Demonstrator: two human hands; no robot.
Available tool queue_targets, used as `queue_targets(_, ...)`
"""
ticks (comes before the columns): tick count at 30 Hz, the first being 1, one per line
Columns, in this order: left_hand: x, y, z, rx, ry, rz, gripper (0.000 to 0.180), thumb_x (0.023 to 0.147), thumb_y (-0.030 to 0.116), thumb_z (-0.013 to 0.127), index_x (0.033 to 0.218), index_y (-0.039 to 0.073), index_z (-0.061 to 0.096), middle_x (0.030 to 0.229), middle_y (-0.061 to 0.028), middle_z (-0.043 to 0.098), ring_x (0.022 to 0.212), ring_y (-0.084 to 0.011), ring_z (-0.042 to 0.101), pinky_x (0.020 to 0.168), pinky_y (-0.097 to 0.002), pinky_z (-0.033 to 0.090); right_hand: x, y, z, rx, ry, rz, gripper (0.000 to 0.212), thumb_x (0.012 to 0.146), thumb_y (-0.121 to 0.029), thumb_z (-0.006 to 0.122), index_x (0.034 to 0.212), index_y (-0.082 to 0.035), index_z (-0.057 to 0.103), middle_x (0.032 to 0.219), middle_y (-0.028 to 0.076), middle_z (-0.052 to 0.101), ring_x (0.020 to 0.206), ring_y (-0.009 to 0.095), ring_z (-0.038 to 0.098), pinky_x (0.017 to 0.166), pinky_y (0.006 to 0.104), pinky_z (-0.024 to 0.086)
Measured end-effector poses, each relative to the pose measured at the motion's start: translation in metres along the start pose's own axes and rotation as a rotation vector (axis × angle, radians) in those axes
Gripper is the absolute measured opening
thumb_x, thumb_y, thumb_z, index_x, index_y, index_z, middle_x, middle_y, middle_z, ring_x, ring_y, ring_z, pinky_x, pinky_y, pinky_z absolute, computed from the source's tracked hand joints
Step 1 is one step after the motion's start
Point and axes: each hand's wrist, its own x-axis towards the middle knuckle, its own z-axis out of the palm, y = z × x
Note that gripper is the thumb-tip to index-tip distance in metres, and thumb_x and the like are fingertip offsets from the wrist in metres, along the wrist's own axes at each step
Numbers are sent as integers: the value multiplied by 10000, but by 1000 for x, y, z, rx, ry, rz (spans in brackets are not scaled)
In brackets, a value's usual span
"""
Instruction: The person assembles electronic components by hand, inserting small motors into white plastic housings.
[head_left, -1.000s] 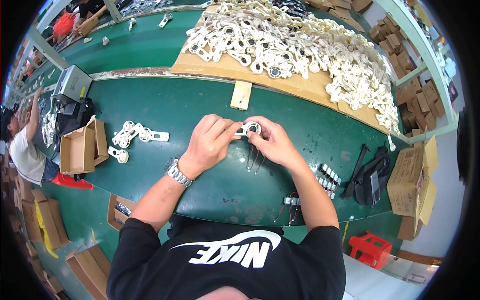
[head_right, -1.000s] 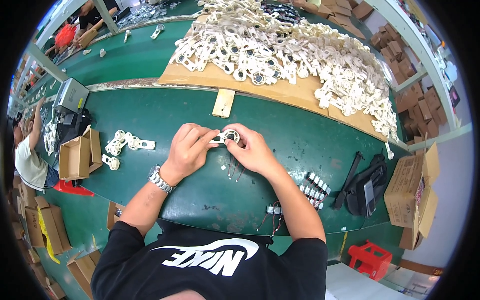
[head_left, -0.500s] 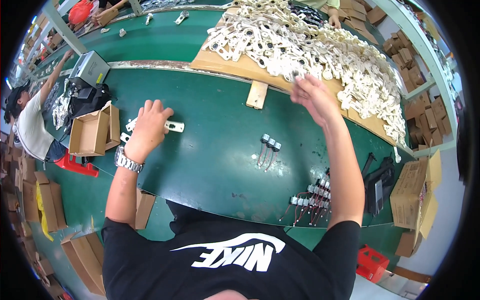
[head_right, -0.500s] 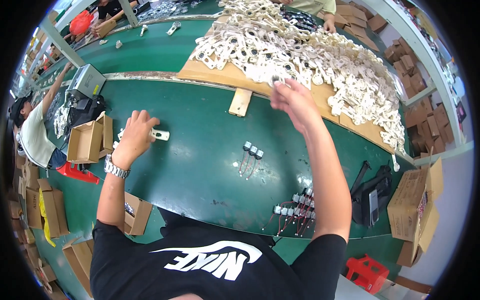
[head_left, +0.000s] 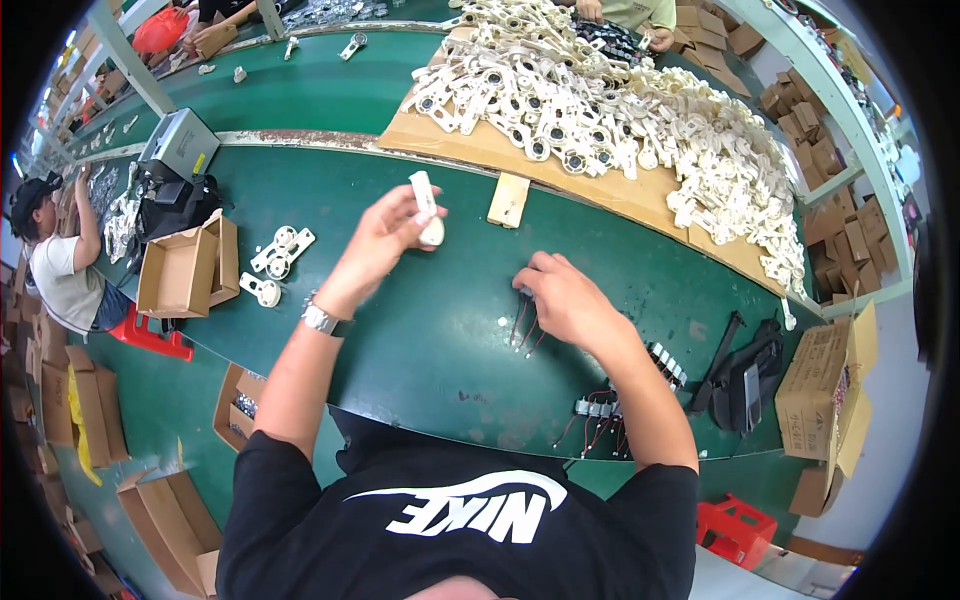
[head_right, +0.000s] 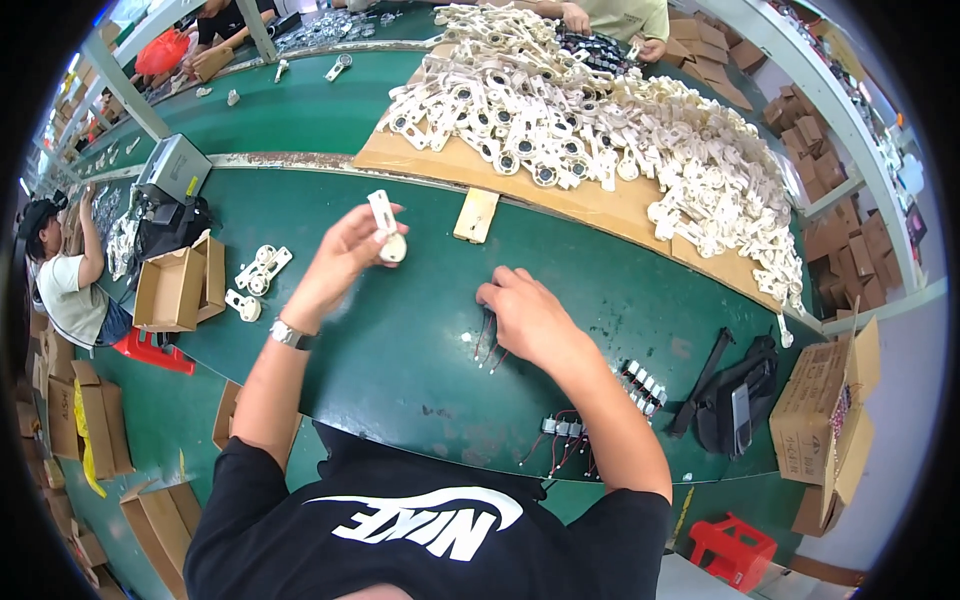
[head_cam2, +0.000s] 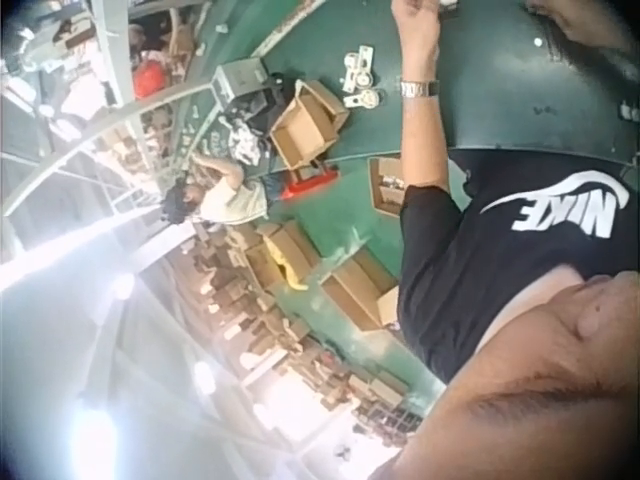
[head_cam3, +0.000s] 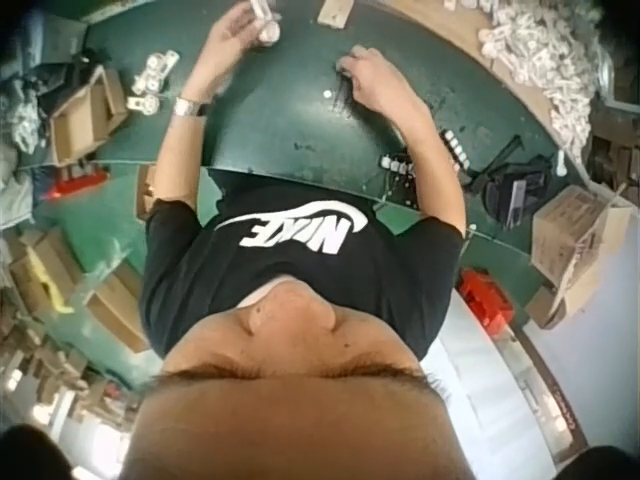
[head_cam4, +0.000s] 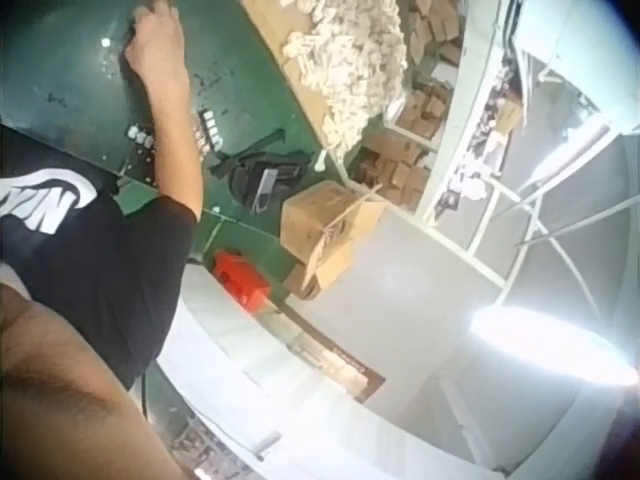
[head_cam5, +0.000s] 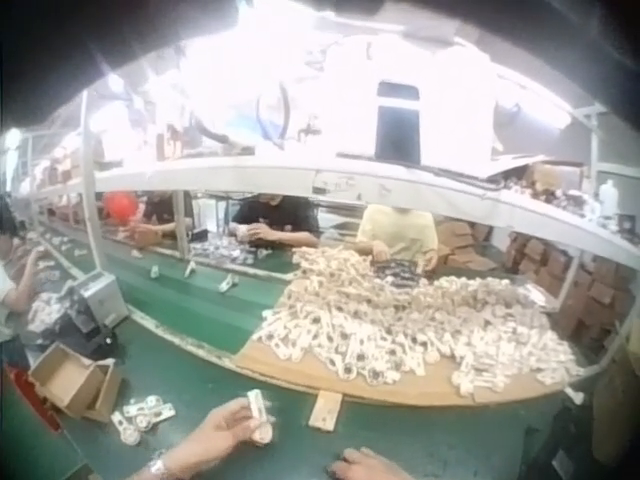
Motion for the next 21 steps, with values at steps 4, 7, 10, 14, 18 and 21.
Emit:
queue_targets(4,17,-18,18,-312,-92,-73,410,1051,130,621,1436,41,511,1344,-138,647,1156,-231,680,968,-418,588,-6,0,0,79,8,48,284,887,29,618,1158,-23,685,1119,144,628,1121,356,602,985,442,512)
queue_targets(7,26,-31,23,-483,-141,-85,420,1047,126,621,1433,30,488,1385,-169,623,1229,-311,663,1035,-457,572,-10,0,-2,166,5,58,292,869,-65,745,1154,-53,679,1123,130,621,1126,345,589,977,451,523)
queue_targets(10,26,-39,26,-547,-138,-122,422,1046,129,622,1432,24,488,1393,-173,620,1253,-340,651,1042,-463,569,-11,-4,5,148,80,63,387,839,-161,818,1196,-83,693,1105,113,616,1094,329,586,966,439,523)
queue_targets(14,22,-43,25,-511,-124,-133,442,1045,149,624,1439,13,475,1397,-187,615,1266,-354,642,1052,-470,562,-10,-3,11,156,122,-73,499,832,-182,828,1312,-140,697,1139,70,609,1062,287,578,943,392,519)
queue_targets(18,21,-40,23,-506,-86,-141,399,1056,132,602,1417,8,485,1392,-197,626,1208,-289,672,1013,-443,581,-5,-14,18,118,167,-211,459,842,-157,807,1288,-153,700,1150,60,610,1070,272,569,940,389,519)
queue_targets(21,21,-41,25,-480,-87,-129,386,1060,131,596,1410,9,490,1391,-195,628,1215,-281,668,1015,-440,581,-2,-19,30,78,224,-316,420,846,-141,784,1255,-135,692,1158,60,613,1068,274,570,919,401,523)
